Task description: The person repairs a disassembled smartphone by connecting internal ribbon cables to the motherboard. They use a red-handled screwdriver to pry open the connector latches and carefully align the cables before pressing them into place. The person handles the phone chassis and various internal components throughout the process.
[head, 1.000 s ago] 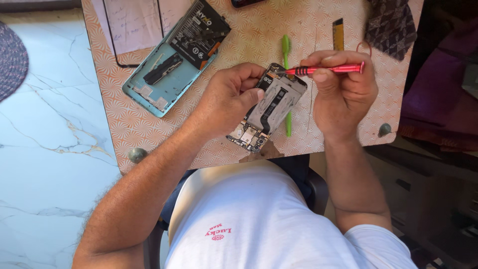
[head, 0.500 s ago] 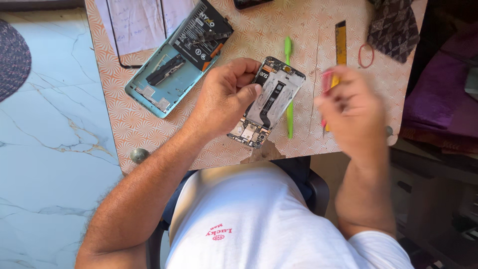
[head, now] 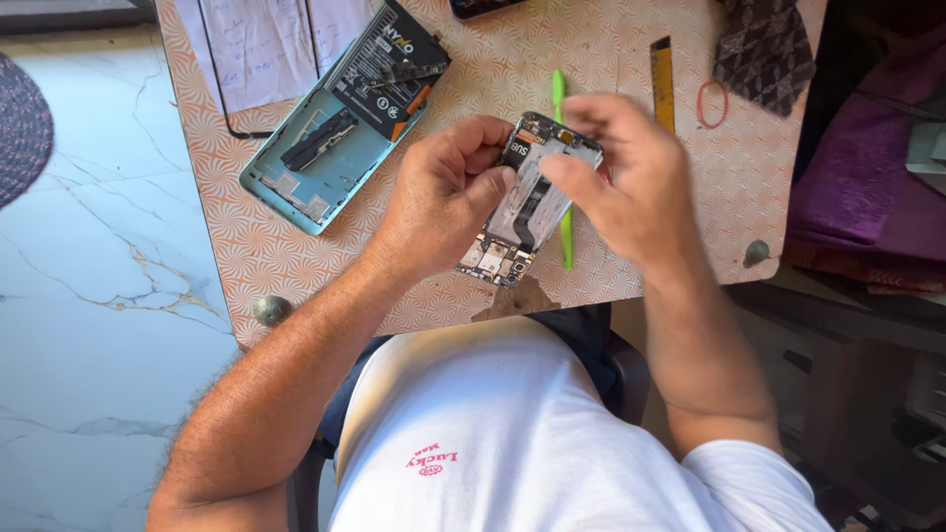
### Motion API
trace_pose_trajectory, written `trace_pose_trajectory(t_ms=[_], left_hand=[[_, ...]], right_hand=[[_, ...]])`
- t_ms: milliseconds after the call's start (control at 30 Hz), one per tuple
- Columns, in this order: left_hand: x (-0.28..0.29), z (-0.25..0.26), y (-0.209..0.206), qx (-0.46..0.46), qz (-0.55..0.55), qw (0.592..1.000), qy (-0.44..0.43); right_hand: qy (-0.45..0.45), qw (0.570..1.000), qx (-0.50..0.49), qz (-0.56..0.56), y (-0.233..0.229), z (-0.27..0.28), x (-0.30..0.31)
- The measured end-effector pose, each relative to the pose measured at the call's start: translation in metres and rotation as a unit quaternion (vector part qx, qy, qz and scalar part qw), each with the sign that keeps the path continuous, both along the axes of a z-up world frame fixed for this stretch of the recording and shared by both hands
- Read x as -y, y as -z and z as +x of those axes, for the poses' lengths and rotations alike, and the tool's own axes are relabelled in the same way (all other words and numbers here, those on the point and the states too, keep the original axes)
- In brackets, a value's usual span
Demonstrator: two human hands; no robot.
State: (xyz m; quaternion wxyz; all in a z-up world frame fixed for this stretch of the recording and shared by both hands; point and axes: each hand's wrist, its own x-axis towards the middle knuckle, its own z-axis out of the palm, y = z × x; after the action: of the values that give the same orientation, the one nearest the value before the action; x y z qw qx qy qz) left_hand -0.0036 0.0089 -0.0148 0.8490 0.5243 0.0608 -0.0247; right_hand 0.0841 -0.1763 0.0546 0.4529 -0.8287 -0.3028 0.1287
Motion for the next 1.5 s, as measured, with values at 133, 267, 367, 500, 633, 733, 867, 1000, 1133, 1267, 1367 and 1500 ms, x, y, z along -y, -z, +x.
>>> trace_pose_trajectory(t_ms=[133, 267, 367, 500, 633, 733, 867, 1000, 1133, 1267, 1367, 1500], left_hand=[[-0.004, -0.003, -0.009, 0.019, 0.074, 0.997, -0.025], [-0.009, -0.006, -0.015, 0.075, 0.148, 0.984, -0.071], [-0.007, -0.006, -0.016, 0.093, 0.148, 0.981, -0.081], [-0.003, -0.005, -0.016, 0.084, 0.145, 0.981, -0.097], [-0.001, -0.005, -0.017, 0.097, 0.194, 0.969, -0.122], [-0.001, -0.006, -0.018, 0.101, 0.184, 0.971, -0.115], [-0.001, -0.006, -0.019, 0.095, 0.181, 0.972, -0.119], [-0.004, -0.006, -0.017, 0.110, 0.244, 0.954, -0.134], [-0.003, -0.006, -0.017, 0.098, 0.184, 0.973, -0.096], [-0.006, -0.009, -0.017, 0.099, 0.108, 0.989, -0.033], [-0.004, -0.009, -0.016, 0.075, 0.064, 0.995, -0.002], [-0.003, -0.010, -0.019, 0.068, 0.048, 0.997, 0.004]], right_hand=[[-0.039, 0.998, -0.053, 0.022, 0.012, 0.003, -0.009], [-0.051, 0.997, -0.056, 0.025, 0.014, -0.001, -0.005], [-0.051, 0.998, -0.045, 0.015, 0.012, -0.003, -0.005], [-0.045, 0.996, -0.054, 0.047, 0.009, -0.007, -0.008], [-0.001, 0.999, -0.030, 0.042, 0.013, -0.014, -0.015], [0.003, 0.998, 0.052, 0.035, 0.015, -0.016, -0.018], [-0.011, 0.994, 0.099, 0.042, 0.017, -0.017, -0.021], [-0.038, 0.997, -0.022, 0.062, 0.015, -0.014, -0.018], [-0.057, 0.985, -0.140, 0.084, 0.006, -0.011, -0.008], [-0.046, 0.970, -0.217, 0.105, -0.002, -0.016, 0.002], [-0.029, 0.974, -0.196, 0.107, 0.001, -0.019, 0.009], [-0.032, 0.990, -0.121, 0.071, 0.007, -0.019, 0.016]])
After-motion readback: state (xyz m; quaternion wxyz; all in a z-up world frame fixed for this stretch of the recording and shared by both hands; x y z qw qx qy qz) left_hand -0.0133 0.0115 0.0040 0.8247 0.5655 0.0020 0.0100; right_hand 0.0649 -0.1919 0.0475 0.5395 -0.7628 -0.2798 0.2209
